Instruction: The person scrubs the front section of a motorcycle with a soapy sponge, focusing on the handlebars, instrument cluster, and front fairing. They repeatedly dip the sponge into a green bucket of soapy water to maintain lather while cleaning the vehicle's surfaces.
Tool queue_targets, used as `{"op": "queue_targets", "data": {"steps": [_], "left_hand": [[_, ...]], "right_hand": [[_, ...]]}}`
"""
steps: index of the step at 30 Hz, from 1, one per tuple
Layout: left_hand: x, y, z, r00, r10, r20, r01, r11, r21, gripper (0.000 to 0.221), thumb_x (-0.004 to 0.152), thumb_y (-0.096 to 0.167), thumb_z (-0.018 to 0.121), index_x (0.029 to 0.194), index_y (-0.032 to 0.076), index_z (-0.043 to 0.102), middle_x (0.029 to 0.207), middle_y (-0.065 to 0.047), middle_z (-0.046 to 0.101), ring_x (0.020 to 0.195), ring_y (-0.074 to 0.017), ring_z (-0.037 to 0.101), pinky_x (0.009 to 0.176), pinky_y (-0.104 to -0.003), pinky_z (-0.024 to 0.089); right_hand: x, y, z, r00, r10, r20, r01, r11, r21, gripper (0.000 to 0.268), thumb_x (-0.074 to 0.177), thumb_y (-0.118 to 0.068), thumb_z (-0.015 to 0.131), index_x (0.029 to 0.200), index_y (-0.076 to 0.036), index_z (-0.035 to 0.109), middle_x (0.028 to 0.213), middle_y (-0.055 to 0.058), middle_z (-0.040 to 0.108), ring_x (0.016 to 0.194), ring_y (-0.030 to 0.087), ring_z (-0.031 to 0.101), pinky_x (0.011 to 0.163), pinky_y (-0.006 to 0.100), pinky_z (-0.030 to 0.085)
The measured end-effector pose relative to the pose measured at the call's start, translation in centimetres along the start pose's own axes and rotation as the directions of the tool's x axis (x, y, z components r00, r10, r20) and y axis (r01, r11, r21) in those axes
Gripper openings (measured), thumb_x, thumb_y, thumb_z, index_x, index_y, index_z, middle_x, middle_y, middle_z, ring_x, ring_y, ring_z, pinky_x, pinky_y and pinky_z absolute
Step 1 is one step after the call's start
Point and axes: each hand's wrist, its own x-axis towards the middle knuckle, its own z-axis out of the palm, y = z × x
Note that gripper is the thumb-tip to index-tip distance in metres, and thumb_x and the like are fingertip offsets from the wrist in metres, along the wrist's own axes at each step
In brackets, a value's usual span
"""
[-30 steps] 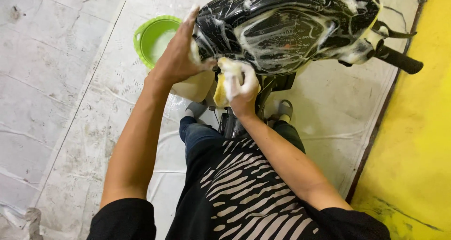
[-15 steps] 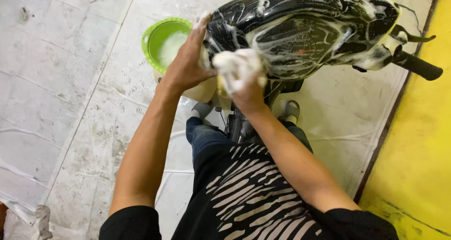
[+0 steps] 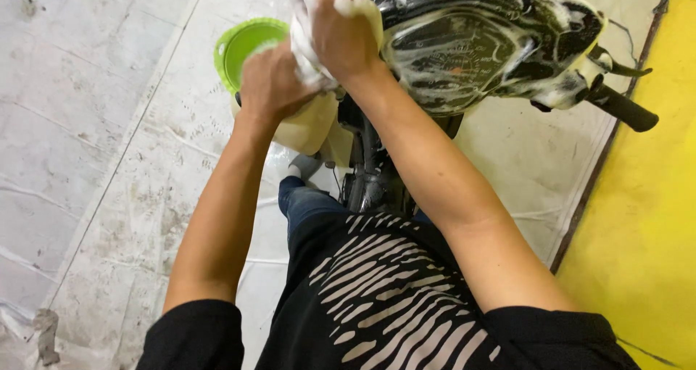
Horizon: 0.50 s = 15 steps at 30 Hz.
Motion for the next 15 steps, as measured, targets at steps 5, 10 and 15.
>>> {"op": "queue_targets", "data": {"steps": [5,10,15], "left_hand": [[-2.4,-1.7,0.8,0.983,0.021,0.184,-0.049,0.987,0.153,0.085,0.100,0.084,0.017,0.069,0.013,0.053,0.052,0.009,0.033,0.036,-0.0108,0.028,0.030,-0.032,0.023],[-2.1,-0.1,-1.2,0.909,-0.034,0.416,0.056,0.998,-0.041,0.078,0.099,0.078,0.019,0.087,0.009,0.054,0.056,0.006,0.036,0.039,-0.0119,0.031,0.031,-0.033,0.026],[-1.7,-0.1,-1.7,0.881,-0.125,0.455,0.228,0.957,-0.177,0.049,0.107,0.048,0.056,0.089,0.003,0.065,0.064,-0.002,0.054,0.047,-0.0191,0.044,0.040,-0.037,0.042]], "right_hand": [[-1.2,-1.0,6.4,0.928,-0.185,0.323,0.055,-0.789,-0.612,0.010,0.090,-0.020,0.071,0.092,-0.011,0.069,0.084,0.002,0.063,0.054,0.010,0.049,0.061,0.025,0.051],[-4.6,-2.5,10.2,0.897,-0.117,0.425,0.105,-0.880,-0.463,0.005,0.089,-0.011,0.065,0.090,-0.015,0.063,0.085,0.000,0.060,0.070,0.011,0.053,0.058,0.024,0.049],[-7.1,-4.4,11.5,0.911,-0.119,0.395,0.078,-0.890,-0.448,0.021,0.083,0.001,0.065,0.086,-0.012,0.049,0.089,0.003,0.052,0.065,0.012,0.049,0.051,0.023,0.041]]}}
